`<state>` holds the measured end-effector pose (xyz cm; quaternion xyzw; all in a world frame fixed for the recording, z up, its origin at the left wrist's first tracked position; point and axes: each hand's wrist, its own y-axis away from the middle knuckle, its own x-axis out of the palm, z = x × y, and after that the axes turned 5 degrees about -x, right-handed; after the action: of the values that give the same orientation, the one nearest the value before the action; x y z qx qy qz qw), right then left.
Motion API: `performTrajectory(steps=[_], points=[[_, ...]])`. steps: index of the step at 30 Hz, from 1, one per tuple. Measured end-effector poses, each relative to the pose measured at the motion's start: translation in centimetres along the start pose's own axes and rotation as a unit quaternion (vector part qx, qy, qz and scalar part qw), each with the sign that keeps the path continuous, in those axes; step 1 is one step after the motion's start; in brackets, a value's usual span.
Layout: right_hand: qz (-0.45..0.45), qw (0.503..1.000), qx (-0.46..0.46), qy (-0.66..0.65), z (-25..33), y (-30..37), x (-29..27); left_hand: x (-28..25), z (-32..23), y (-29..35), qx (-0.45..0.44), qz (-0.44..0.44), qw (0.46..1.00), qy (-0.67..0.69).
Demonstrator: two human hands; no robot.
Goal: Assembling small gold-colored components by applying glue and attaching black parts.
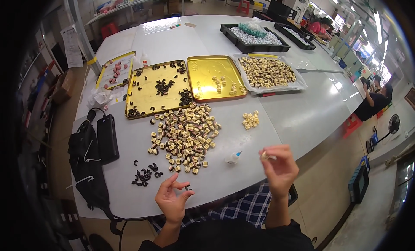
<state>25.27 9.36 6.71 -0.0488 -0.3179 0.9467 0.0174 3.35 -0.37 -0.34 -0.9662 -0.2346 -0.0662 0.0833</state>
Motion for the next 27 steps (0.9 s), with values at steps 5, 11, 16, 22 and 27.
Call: performTrajectory(steps=[5, 11, 16, 22, 27], points=[[0.077, 0.982, 0.027, -0.173, 1.2, 2.6, 3.2, -0.2, 0.1, 0.1, -0.006, 0.002, 1.0, 0.0], [0.153, 0.944, 0.134, -0.262, 0.4, 5.2, 6.6, -0.4, 0.2, 0.2, 0.022, 0.008, 1.0, -0.01], [0.172, 0.914, 0.219, -0.296, -0.6, 5.7, 7.1, -0.5, 0.2, 0.4, 0.04, 0.015, 0.999, -0.018], [0.144, 0.893, 0.29, -0.312, -1.2, 6.1, 7.4, -0.5, 0.4, 0.8, 0.024, 0.022, 0.999, -0.012], [0.164, 0.878, 0.304, -0.331, -2.6, 6.2, 7.1, -0.4, 0.5, 0.3, 0.005, 0.017, 0.998, -0.067]])
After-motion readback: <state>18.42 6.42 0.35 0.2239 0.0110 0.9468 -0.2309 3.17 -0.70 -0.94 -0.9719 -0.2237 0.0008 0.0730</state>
